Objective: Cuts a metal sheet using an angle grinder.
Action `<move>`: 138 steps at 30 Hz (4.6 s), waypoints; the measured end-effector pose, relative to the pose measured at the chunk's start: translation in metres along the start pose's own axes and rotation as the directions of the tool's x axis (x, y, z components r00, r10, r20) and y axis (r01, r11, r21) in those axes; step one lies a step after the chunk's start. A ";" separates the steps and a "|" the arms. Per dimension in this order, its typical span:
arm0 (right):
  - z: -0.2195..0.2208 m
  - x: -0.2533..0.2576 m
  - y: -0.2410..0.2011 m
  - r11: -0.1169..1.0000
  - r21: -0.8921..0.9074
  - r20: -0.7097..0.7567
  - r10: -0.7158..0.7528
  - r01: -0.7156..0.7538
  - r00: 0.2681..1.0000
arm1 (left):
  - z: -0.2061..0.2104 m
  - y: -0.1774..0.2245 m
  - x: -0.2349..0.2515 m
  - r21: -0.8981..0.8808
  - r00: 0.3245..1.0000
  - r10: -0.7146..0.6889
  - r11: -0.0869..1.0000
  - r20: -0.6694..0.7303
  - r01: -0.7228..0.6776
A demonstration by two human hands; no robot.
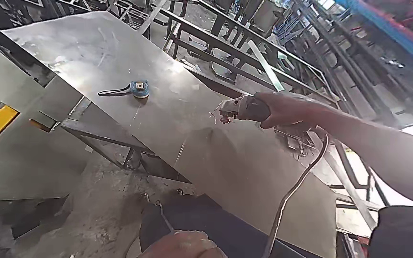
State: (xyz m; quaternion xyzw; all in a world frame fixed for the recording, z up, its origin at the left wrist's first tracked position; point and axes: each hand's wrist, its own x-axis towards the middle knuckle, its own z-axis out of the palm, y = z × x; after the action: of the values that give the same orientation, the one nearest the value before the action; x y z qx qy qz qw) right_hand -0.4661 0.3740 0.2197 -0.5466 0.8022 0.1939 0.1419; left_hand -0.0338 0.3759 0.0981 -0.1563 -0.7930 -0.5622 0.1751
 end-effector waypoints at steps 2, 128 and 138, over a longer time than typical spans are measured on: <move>-0.009 -0.007 -0.015 0.985 -0.163 -0.030 0.044 -0.048 0.999 | 0.005 0.001 0.004 0.051 1.000 0.000 0.999 0.002 0.000; 0.002 0.022 -0.046 0.950 0.267 0.275 0.087 -0.163 0.958 | -0.016 -0.011 -0.018 0.156 0.996 0.089 0.984 0.003 -0.089; 0.017 0.012 -0.053 0.877 0.410 0.282 0.139 -0.250 0.949 | -0.032 -0.010 -0.026 0.123 0.997 0.068 0.990 0.022 -0.071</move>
State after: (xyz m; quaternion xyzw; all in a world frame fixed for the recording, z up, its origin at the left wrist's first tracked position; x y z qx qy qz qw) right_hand -0.4206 0.3540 0.1912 -0.3882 0.8525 0.0864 0.3391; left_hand -0.0113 0.3416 0.0877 -0.1777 -0.8218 -0.5043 0.1969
